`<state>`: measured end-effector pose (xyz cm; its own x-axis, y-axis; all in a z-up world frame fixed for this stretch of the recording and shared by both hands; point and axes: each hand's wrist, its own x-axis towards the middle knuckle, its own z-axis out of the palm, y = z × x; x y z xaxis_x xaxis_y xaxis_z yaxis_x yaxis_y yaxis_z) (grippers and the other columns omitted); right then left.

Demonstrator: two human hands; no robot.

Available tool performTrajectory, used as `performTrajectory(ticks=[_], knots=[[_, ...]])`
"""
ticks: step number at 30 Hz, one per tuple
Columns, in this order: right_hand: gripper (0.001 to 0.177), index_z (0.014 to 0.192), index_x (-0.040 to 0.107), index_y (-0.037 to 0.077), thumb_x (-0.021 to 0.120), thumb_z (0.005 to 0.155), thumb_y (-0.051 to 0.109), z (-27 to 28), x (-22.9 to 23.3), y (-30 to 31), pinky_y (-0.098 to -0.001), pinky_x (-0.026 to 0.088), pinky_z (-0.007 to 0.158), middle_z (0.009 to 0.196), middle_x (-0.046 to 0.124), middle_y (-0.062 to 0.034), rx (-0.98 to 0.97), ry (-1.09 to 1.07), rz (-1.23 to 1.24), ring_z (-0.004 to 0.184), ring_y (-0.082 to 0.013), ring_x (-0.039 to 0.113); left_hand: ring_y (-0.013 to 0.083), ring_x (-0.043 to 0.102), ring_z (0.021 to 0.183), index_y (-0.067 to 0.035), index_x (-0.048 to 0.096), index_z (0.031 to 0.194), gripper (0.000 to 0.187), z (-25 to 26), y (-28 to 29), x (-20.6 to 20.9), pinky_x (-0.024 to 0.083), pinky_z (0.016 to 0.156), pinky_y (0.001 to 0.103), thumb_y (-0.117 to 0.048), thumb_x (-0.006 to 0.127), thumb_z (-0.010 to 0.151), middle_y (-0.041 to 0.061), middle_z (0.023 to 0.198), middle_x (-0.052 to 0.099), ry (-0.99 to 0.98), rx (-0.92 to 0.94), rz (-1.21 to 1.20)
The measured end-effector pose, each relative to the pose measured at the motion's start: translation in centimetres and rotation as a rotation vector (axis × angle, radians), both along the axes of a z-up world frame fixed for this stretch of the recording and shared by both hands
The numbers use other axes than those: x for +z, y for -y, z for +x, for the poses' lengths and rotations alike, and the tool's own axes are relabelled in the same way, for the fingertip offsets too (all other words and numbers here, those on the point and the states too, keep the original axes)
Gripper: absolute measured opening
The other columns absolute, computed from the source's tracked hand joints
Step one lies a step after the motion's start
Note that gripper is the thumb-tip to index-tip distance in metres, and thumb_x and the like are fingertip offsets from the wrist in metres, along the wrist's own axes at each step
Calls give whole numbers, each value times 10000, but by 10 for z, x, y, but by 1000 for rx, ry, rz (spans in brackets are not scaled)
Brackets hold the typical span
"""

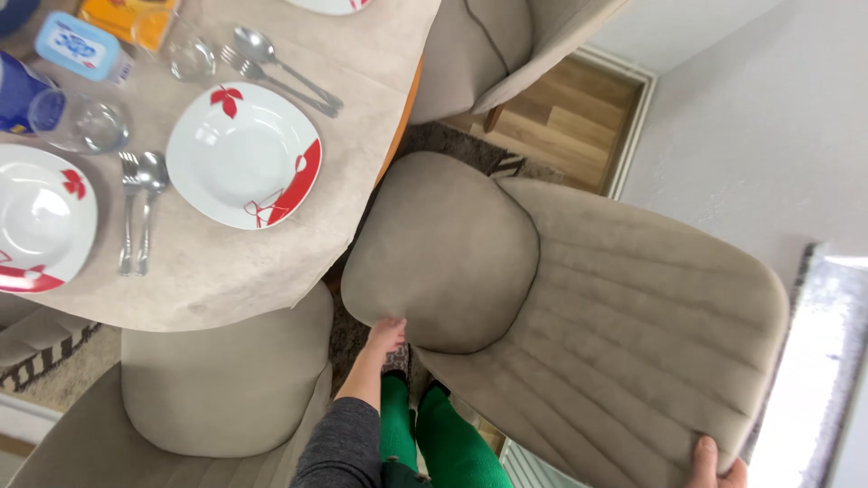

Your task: Arranging chairs around a dining table and retrieving a container from the refrigerator

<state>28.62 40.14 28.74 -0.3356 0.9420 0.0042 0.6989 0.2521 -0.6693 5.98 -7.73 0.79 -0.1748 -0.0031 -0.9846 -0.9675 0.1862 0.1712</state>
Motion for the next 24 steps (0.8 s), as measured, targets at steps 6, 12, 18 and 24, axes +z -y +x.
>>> performTrajectory(ticks=[6,12,18,24], knots=[[585,1111,688,-91,642,1097,492,-2,1,-21,-584,457,757,997,680,-343,147,380,230,934,-540,618,194,685,765,8,693,1233,316,-43,27,15,451,529,317,-243,606,1062,130,964,725,-80,51,-92],[574,1113,642,-49,609,1100,524,-26,15,-8,-559,455,811,1009,672,-282,113,288,84,949,-503,609,291,701,1052,-10,567,1408,480,-26,39,112,606,899,434,-304,617,1032,159,1187,702,-185,219,-35],[622,1234,612,-104,575,1114,506,-43,8,-11,-631,437,864,1145,662,-364,206,247,113,1060,-588,589,396,673,1148,64,457,1475,544,31,30,170,572,1026,530,-223,593,1034,253,1277,658,-220,428,153],[588,1253,584,-66,548,1061,489,-77,26,22,-682,430,811,1147,657,-375,215,191,129,1021,-629,589,375,693,1150,46,364,1535,648,81,8,213,587,1000,497,-244,614,1012,249,1286,684,-252,489,287]])
